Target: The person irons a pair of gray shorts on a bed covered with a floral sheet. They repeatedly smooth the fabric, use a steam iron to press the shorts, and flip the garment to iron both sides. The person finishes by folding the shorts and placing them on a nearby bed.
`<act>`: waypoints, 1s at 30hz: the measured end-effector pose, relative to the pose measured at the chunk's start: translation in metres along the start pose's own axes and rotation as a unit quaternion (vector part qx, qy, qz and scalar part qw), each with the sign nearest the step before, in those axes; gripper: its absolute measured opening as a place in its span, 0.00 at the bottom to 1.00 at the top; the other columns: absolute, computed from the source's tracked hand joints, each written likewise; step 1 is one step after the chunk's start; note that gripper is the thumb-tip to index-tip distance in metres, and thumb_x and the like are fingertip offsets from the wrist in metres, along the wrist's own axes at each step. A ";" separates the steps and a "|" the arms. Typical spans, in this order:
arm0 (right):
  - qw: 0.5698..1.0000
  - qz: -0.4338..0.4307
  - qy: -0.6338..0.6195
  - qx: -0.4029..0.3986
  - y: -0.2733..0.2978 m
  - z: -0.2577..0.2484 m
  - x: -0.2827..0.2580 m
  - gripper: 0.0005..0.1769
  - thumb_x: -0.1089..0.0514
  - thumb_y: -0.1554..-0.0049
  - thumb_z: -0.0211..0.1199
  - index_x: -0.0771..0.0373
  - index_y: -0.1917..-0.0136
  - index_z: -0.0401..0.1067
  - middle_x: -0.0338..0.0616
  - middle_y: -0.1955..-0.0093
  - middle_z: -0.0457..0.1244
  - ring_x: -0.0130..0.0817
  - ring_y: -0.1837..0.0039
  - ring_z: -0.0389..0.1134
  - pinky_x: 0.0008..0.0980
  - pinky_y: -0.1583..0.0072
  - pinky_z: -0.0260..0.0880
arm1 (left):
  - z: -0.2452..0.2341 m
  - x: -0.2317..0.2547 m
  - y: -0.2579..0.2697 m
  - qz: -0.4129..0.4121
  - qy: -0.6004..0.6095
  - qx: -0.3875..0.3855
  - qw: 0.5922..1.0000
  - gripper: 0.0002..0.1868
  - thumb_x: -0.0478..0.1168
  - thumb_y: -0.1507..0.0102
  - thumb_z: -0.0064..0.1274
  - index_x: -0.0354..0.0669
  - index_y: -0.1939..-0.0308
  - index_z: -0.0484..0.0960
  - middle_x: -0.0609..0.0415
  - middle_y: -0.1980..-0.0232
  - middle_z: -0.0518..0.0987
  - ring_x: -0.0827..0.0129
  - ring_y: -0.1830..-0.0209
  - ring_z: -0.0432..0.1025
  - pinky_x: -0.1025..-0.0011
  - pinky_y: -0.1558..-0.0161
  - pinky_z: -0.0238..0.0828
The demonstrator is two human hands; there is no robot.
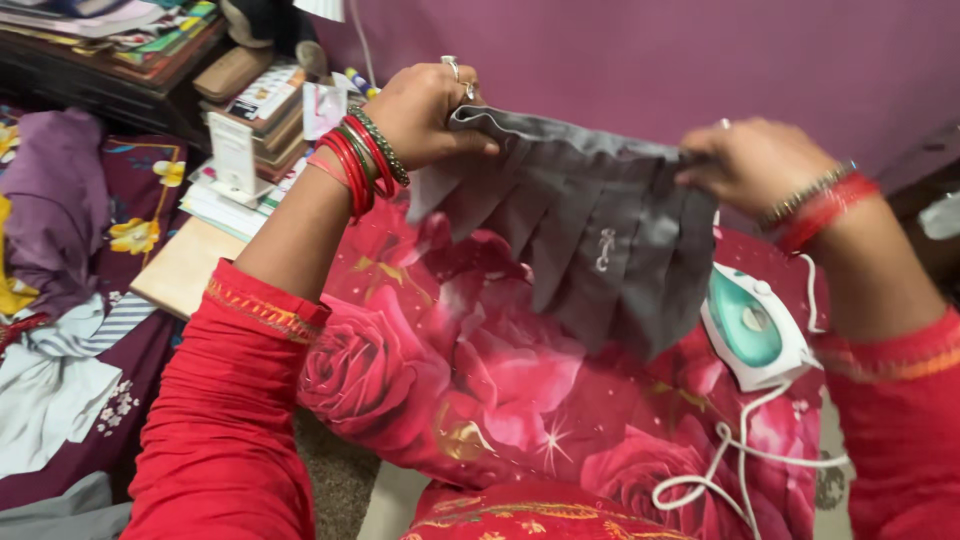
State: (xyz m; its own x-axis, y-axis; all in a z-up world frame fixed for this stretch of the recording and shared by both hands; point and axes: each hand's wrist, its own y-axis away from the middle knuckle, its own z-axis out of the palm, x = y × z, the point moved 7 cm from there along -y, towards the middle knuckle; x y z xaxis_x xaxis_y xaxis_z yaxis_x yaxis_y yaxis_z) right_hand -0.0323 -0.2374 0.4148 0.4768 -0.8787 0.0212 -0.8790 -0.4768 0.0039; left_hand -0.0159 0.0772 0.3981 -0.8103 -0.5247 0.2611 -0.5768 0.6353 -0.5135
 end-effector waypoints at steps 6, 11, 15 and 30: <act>0.987 -0.077 0.118 0.074 -0.141 0.013 -0.029 0.14 0.60 0.44 0.62 0.55 0.45 0.80 0.54 0.54 0.71 0.55 0.51 0.72 0.50 0.51 0.72 | 0.000 -0.094 0.029 -0.073 -0.122 0.078 0.987 0.22 0.51 0.45 0.72 0.36 0.68 0.81 0.45 0.62 0.77 0.47 0.57 0.74 0.53 0.56 0.71; 0.942 -0.141 0.139 0.270 -0.216 0.019 -0.038 0.11 0.66 0.43 0.60 0.56 0.50 0.78 0.48 0.55 0.70 0.50 0.50 0.71 0.47 0.53 0.71 | -0.058 -0.123 0.044 -0.106 -0.214 0.168 0.956 0.20 0.49 0.41 0.72 0.36 0.67 0.81 0.44 0.58 0.78 0.46 0.59 0.74 0.53 0.58 0.71; 0.879 -0.221 0.111 0.409 -0.188 0.009 -0.059 0.07 0.67 0.41 0.59 0.58 0.52 0.74 0.41 0.54 0.68 0.44 0.49 0.69 0.42 0.51 0.71 | -0.094 -0.076 0.054 -0.095 -0.209 0.183 0.956 0.11 0.44 0.35 0.67 0.43 0.62 0.83 0.49 0.58 0.79 0.50 0.59 0.76 0.54 0.55 0.73; 0.995 -0.057 0.012 0.081 0.079 0.409 0.057 0.07 0.63 0.48 0.60 0.55 0.54 0.72 0.39 0.49 0.67 0.43 0.45 0.70 0.45 0.55 0.73 | 0.421 0.172 0.216 -0.161 0.066 -0.119 0.978 0.12 0.35 0.37 0.43 0.35 0.53 0.78 0.41 0.59 0.82 0.50 0.62 0.79 0.56 0.64 0.76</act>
State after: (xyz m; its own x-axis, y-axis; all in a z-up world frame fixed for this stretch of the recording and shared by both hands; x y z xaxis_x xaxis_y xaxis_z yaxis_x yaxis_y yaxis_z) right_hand -0.0721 -0.3341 0.0070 0.5709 -0.8193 0.0534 -0.8059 -0.5716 -0.1542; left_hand -0.2364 -0.1142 -0.0126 -0.5802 -0.6516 0.4887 -0.7992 0.5710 -0.1875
